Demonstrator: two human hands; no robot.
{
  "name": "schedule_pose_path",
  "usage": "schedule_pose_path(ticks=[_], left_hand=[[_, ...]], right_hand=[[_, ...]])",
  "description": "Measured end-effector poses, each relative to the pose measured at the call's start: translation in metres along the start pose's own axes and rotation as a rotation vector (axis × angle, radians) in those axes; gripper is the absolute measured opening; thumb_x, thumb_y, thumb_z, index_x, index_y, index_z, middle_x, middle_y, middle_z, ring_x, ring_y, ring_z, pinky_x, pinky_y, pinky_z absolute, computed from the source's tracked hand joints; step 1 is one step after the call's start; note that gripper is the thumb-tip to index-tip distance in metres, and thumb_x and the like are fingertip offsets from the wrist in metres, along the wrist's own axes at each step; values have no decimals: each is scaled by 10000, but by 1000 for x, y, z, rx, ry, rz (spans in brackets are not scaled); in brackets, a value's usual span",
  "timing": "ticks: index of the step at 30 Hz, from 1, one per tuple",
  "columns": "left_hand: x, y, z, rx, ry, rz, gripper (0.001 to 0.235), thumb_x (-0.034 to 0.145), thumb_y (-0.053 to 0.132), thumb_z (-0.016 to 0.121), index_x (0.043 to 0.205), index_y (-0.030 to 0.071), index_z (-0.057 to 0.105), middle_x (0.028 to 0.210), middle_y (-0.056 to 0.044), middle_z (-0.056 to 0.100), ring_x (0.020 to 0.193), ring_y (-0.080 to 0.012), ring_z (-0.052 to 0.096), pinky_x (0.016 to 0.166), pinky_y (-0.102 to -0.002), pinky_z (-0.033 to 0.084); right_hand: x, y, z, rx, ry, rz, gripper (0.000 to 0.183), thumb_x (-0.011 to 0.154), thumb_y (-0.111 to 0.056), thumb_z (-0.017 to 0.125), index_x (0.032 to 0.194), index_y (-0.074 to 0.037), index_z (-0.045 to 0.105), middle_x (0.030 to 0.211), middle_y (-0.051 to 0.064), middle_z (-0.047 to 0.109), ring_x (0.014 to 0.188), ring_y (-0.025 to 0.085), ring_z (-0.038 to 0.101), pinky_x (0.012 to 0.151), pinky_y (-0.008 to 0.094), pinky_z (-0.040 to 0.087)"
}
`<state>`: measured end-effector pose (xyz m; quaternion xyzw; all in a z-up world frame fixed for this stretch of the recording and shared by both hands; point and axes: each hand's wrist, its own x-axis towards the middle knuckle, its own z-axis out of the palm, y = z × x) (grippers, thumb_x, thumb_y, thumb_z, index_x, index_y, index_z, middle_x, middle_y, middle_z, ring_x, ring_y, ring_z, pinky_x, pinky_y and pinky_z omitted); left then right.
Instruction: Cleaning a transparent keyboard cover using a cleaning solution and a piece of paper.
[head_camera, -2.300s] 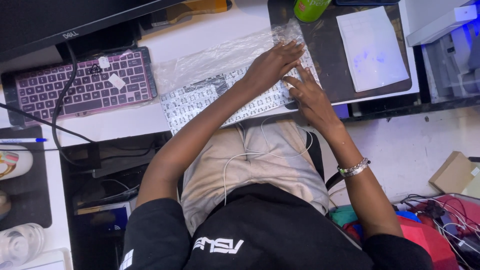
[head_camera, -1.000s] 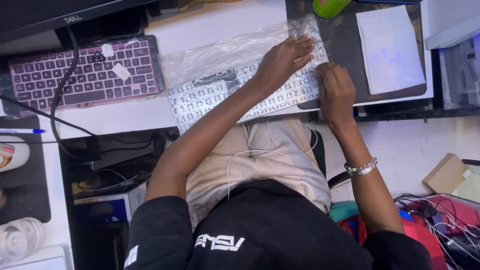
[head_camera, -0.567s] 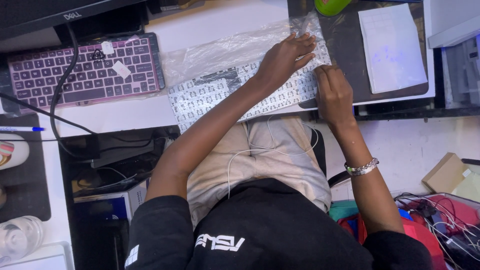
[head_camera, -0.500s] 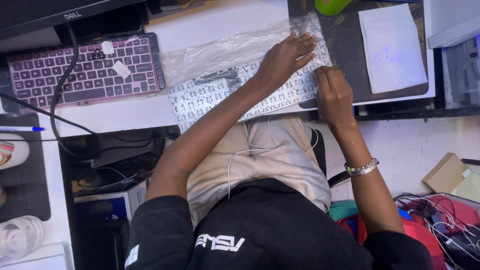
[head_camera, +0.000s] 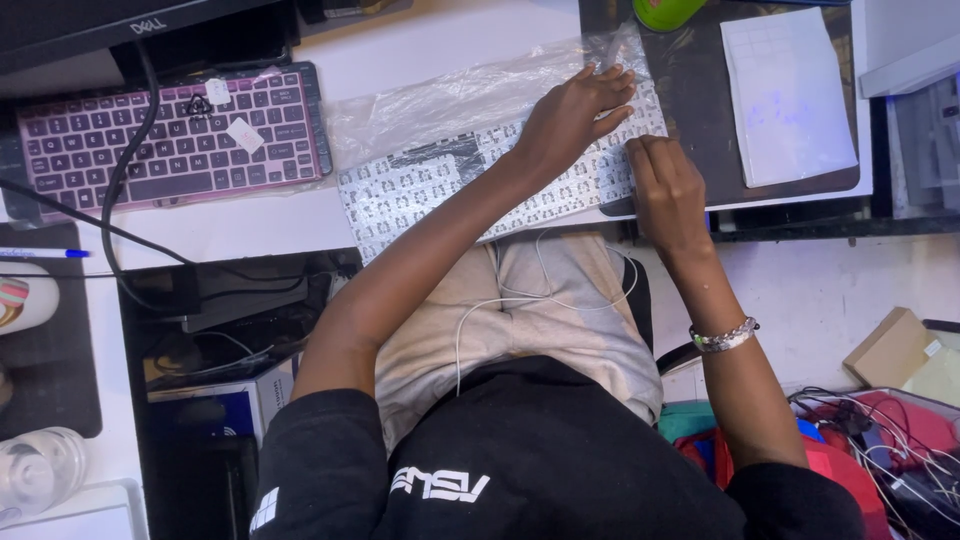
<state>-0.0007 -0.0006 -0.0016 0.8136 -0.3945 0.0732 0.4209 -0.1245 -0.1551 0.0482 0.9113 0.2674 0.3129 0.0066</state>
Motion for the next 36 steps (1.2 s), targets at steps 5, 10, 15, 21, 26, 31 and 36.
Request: schedule_pose_path(ticks=[5,10,15,21,26,31,36], left_hand=[[0,1,-1,17,-5,9,284,1011,177,689,1257,39,722,1355,-172,651,1325,-316,578,1189,-489,391],[-1,4,-4,9,2,-1,315,1009,186,698,1276,19,699,1355,-186,650,1323,-317,587,1192,-478,398],[0,0,-1,34,-28,-18,344,1019,207,683,1313,30,675,1376,-171,640,1335,-301,581,1204,-462,383],[1,0,0,47,-21,-9,339,1012,207,693,1300,29,682,1361,-161,654,1322,-284,595,1200,-452,390],[0,0,-1,74,-17,10,327,1013,198,691,1293,29,689,1353,-164,660,1322,-285,590,1201,-454,383],[0,0,-3,149,-37,48,331,1030,214,664,1301,24,684,1362,-154,660,1328,-275,583,1196,-449,375],[0,-2,-3,308,-32,156,293,1016,169,692,1280,43,711,1350,-124,677,1322,-259,582,1187,-456,365]], right_hand=[[-1,2,-2,133,-1,8,191,1039,132,539,1128,88,702,1060,187,669,903,325,643,772,383,545],[1,1,-6,277,12,80,206,1043,149,612,1217,115,718,1098,211,682,937,348,644,766,412,537],[0,3,-8,409,9,138,275,985,214,579,1182,91,728,1141,196,681,1028,374,621,826,435,525],[-3,6,-7,363,21,200,544,719,298,543,1152,53,765,1148,170,689,985,369,605,820,428,498],[-4,2,-2,430,76,105,363,913,293,514,1123,104,741,1055,196,676,1006,385,645,811,443,503],[0,6,-8,565,58,114,397,941,272,469,1165,95,745,1054,210,653,1022,393,641,898,471,516],[6,24,-24,652,-36,203,510,774,209,464,1172,49,740,1179,212,716,1113,382,649,1001,466,489]])
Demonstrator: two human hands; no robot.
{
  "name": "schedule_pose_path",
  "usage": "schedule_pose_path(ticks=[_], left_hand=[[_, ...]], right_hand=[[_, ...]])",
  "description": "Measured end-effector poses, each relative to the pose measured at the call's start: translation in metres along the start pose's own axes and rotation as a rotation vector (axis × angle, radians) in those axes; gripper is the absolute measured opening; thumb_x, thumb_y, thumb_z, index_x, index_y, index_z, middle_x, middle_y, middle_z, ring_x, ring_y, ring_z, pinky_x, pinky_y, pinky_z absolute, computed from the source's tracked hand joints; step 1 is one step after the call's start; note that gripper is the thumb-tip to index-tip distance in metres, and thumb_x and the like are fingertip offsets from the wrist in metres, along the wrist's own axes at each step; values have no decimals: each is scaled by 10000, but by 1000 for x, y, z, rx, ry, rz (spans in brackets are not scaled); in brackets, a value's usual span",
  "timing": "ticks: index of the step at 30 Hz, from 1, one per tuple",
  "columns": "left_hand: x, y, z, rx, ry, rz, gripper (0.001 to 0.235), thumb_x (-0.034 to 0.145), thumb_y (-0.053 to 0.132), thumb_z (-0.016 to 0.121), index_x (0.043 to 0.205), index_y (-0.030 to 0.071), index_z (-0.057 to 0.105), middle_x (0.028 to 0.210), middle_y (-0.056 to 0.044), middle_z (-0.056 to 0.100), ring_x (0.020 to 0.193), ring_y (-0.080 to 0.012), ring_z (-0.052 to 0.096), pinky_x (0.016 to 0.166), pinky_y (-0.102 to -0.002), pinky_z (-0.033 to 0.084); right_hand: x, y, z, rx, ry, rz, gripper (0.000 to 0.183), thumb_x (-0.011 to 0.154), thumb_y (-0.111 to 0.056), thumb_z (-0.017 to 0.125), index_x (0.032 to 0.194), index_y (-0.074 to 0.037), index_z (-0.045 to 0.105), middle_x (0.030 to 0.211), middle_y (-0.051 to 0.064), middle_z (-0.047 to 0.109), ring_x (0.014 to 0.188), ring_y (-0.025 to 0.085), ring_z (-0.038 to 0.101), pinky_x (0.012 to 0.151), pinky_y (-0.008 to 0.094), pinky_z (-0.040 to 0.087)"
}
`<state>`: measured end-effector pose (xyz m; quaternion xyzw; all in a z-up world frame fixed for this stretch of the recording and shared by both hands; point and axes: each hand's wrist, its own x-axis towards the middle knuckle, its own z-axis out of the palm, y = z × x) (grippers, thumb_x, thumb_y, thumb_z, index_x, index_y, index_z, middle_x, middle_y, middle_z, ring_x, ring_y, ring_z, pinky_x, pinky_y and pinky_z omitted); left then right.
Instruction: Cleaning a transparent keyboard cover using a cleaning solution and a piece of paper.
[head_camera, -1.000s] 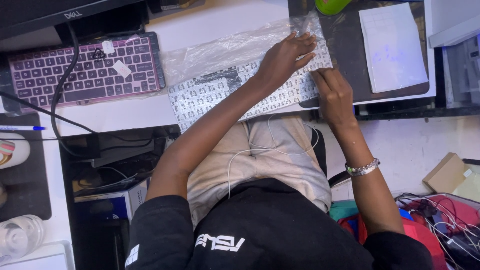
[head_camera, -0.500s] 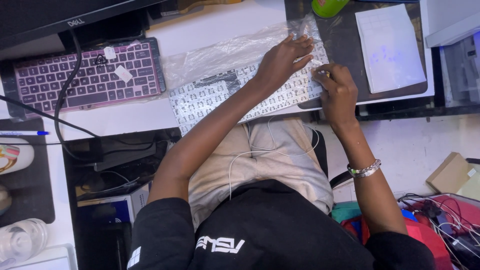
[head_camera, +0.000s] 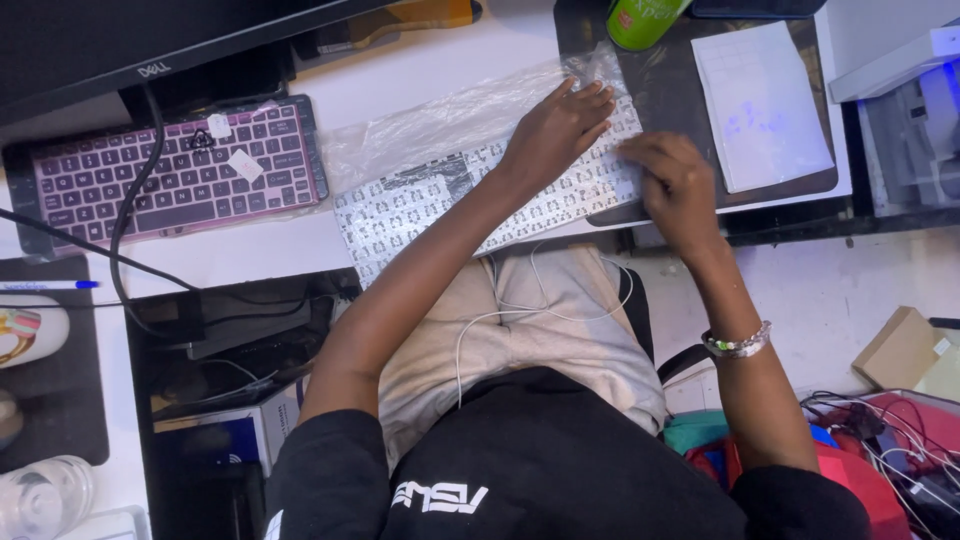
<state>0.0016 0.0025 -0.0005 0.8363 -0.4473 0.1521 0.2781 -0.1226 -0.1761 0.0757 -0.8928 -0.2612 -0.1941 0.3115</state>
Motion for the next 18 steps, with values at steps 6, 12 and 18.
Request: schedule_pose_path(ticks=[6,12,18], left_hand=[[0,3,-3,-64,35,-2,325,996,110,720,1307,23,690,1347,-158,675,1316,-277,603,1180,-454,396],[-2,4,-3,-110,29,-54,298,1002,103,682,1296,60,698,1340,-146,680,1300,-286,625,1199,-448,383],[-2,1,2,-91,70,-18,282,975,61,715,1257,41,725,1322,-152,690,1301,-302,612,1193,-456,381]], right_hand=[[11,88,-50,-281,155,78,277,992,228,708,1225,112,803,1136,246,721,1027,387,697,862,445,544],[14,115,-48,-286,-52,97,249,987,107,799,1233,140,780,1189,247,735,1042,388,699,889,443,548],[7,131,-43,-367,1,41,188,1022,69,881,1200,103,834,1119,203,768,987,345,733,859,402,571]])
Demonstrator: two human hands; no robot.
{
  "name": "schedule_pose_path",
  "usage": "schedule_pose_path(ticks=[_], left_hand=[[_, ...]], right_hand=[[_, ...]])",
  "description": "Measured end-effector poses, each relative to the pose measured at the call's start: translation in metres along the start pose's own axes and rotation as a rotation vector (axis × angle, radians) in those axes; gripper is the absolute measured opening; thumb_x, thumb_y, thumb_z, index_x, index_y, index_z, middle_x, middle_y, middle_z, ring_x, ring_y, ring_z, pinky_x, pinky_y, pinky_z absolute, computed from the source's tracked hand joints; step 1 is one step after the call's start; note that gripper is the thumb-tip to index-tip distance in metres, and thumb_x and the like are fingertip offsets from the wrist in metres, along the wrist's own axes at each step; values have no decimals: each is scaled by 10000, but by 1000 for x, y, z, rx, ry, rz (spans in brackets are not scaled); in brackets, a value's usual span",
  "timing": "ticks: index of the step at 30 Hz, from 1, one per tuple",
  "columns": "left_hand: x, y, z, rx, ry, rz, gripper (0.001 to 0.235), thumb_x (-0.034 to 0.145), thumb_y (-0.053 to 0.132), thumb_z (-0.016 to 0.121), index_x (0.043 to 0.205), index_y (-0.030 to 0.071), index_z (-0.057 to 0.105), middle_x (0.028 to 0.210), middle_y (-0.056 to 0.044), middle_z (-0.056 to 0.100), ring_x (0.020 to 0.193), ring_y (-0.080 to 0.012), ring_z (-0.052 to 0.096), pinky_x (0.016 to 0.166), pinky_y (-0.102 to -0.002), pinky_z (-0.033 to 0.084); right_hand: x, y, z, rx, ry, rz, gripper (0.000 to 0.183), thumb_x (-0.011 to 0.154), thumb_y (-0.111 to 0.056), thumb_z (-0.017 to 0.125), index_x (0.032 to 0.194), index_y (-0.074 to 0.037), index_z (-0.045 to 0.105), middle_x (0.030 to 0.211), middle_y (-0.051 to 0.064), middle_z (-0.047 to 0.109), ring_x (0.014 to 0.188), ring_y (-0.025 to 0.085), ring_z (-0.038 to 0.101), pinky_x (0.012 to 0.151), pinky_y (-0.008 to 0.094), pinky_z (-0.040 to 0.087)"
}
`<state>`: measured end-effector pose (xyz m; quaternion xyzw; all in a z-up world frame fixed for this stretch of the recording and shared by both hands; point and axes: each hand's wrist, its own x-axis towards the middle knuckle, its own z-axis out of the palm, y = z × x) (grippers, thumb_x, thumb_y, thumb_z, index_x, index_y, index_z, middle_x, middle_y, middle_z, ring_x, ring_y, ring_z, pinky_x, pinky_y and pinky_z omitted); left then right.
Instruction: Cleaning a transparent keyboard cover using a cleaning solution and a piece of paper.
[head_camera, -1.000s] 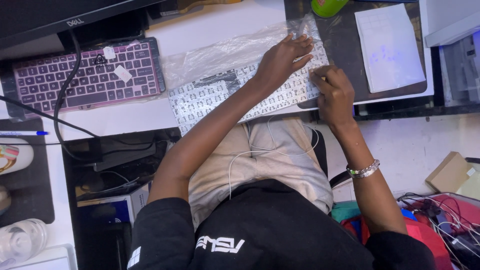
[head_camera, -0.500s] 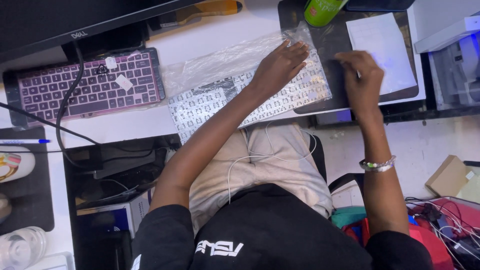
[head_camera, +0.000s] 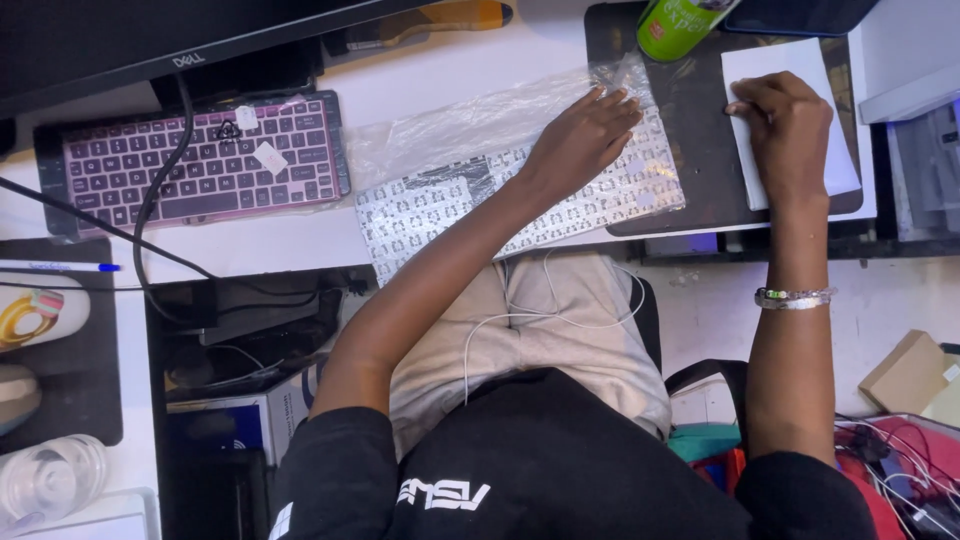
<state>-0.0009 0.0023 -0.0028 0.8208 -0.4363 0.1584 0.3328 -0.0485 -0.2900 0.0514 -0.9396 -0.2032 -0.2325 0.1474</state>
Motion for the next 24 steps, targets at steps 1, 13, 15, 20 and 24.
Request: schedule_pose_path(ticks=[1,13,15,20,24], left_hand=[[0,0,-1,3,1,-1,282,975,61,715,1257,41,725,1322,-152,690,1301,-302,612,1193,-456,381],[-1,0,0,12,-29,-8,291,1007,99,671,1292,53,705,1351,-140,677,1326,-294,596,1213,-461,351],[-1,0,1,5,-23,-11,285,998,98,683,1279,55,713,1346,-142,678,1323,-297,596,1208,-467,360],[0,2,-4,-9,-20,-19,289,995,90,684,1282,65,709,1328,-138,693,1320,-297,600,1201,-469,369],[2,-1,-5,5,-16,-34,312,1007,81,667,1318,57,681,1346,-140,684,1330,-281,597,1202,-458,372]], right_hand=[[-1,1,2,2,2,-3,188,1022,69,881,1200,103,834,1119,203,768,987,345,733,859,402,571],[-5,-4,9,-92,105,-34,138,1005,80,888,1137,49,860,1069,173,793,941,308,751,786,381,569],[-3,-11,7,61,164,12,132,1002,177,852,1107,98,846,1065,223,789,951,325,750,823,376,590],[-2,-16,5,132,206,9,94,1032,208,802,1082,132,824,1064,250,789,978,349,758,848,404,599],[-2,-15,5,109,215,20,80,1097,166,745,1098,122,812,1076,247,786,993,352,753,791,403,582]])
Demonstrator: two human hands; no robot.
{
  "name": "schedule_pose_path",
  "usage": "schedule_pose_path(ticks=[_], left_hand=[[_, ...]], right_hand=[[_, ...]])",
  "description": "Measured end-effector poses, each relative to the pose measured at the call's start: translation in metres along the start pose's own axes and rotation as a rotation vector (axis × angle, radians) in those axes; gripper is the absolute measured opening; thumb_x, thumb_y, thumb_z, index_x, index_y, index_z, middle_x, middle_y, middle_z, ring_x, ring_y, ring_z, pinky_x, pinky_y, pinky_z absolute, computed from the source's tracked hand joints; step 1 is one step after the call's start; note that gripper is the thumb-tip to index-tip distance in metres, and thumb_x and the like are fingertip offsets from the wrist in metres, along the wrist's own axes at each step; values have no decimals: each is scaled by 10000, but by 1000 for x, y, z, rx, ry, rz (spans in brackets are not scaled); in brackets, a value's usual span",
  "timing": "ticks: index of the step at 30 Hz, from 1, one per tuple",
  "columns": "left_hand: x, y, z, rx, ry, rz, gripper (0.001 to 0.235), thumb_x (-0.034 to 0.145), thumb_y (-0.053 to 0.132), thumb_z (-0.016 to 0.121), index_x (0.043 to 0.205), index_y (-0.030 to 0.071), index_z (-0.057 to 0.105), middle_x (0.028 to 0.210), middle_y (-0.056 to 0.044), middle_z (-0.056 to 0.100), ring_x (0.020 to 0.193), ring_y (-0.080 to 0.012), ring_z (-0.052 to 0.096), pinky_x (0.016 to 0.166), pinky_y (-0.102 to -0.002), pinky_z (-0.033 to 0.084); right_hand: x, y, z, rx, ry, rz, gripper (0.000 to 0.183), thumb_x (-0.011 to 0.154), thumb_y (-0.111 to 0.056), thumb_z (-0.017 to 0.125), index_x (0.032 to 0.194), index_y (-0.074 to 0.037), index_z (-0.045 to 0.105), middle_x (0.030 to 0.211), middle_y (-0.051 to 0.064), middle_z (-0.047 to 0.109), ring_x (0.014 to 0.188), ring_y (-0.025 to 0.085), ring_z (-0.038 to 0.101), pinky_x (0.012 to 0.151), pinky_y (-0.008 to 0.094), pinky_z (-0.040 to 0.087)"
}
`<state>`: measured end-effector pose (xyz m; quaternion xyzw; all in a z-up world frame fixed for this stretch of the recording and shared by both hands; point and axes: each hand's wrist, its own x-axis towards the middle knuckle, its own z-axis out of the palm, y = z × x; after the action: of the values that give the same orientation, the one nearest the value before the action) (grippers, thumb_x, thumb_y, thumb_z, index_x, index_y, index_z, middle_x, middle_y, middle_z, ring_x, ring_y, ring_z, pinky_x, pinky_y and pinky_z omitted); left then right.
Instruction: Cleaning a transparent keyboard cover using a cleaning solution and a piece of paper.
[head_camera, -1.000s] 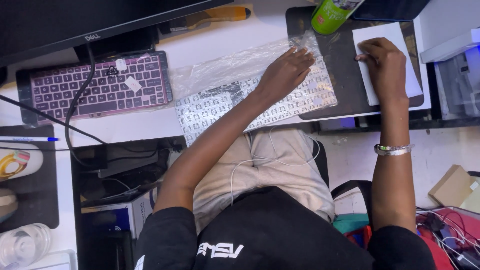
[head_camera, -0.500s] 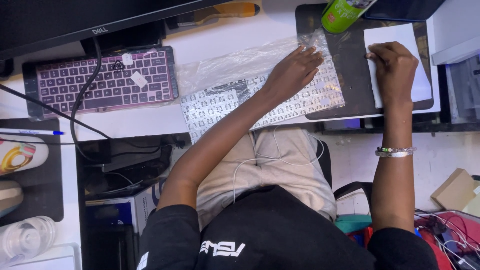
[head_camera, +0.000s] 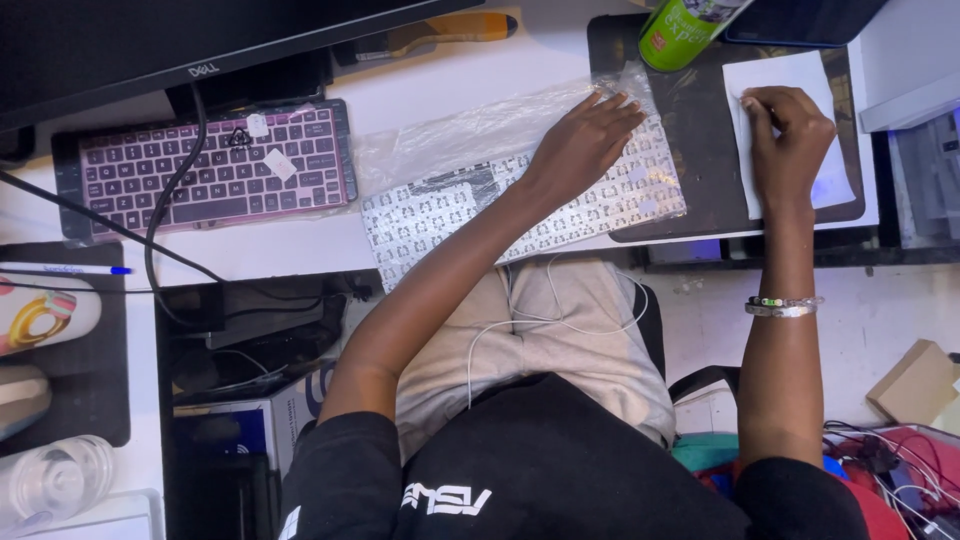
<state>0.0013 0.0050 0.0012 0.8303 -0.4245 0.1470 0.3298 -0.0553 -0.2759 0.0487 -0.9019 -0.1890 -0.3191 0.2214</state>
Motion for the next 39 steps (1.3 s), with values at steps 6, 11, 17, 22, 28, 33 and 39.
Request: schedule_pose_path(ticks=[6,11,17,22,28,33,39], left_hand=[[2,-8,-18,-57,-38,-67,286,1020,40,589,1266,90,727,1341,-134,679,1337,-315,580,1197,-511,345],[0,-19,-14,160,-54,-10,301,1013,77,653,1306,115,711,1378,-61,668,1383,-294,506,1184,-515,334],[0,-16,-15,264,-88,-29,362,1022,119,622,1378,162,667,1418,-32,647,1440,-305,427,1221,-563,210],[0,-8,-23,357,-161,-38,429,1014,196,640,1442,202,612,1493,11,581,1487,-312,335,1233,-610,115],[-3,-11,-16,415,-169,-35,467,1024,265,640,1478,182,572,1517,4,562,1504,-313,295,1238,-620,81],[-4,-13,-12,441,-176,-26,461,1048,302,610,1489,177,561,1535,4,542,1503,-306,295,1236,-611,98],[-4,-13,-11,442,-173,-23,485,1044,293,636,1501,168,532,1525,-8,557,1486,-310,350,1236,-595,123]], right_hand=[[-3,6,-1,90,30,119,107,1183,73,716,1152,113,810,1084,241,764,1005,334,712,697,375,531],[-7,21,5,217,153,256,119,1129,46,669,1071,86,766,1030,196,746,980,287,715,794,385,611],[16,-32,6,-50,124,-10,92,1142,109,779,1054,95,755,996,211,733,917,310,692,745,389,579],[25,-92,36,-83,-4,-74,54,1056,50,824,1045,58,772,960,181,749,861,269,697,771,342,587],[21,-112,50,-133,-57,-200,76,1091,-22,759,1056,44,749,1010,140,738,865,262,704,725,335,550],[16,-104,56,-190,-106,-239,79,1091,-53,760,1067,21,771,1011,115,735,897,262,681,729,349,546],[12,-97,57,-152,-172,-247,35,1040,26,773,1049,-5,758,1000,95,708,885,272,652,690,368,520]])
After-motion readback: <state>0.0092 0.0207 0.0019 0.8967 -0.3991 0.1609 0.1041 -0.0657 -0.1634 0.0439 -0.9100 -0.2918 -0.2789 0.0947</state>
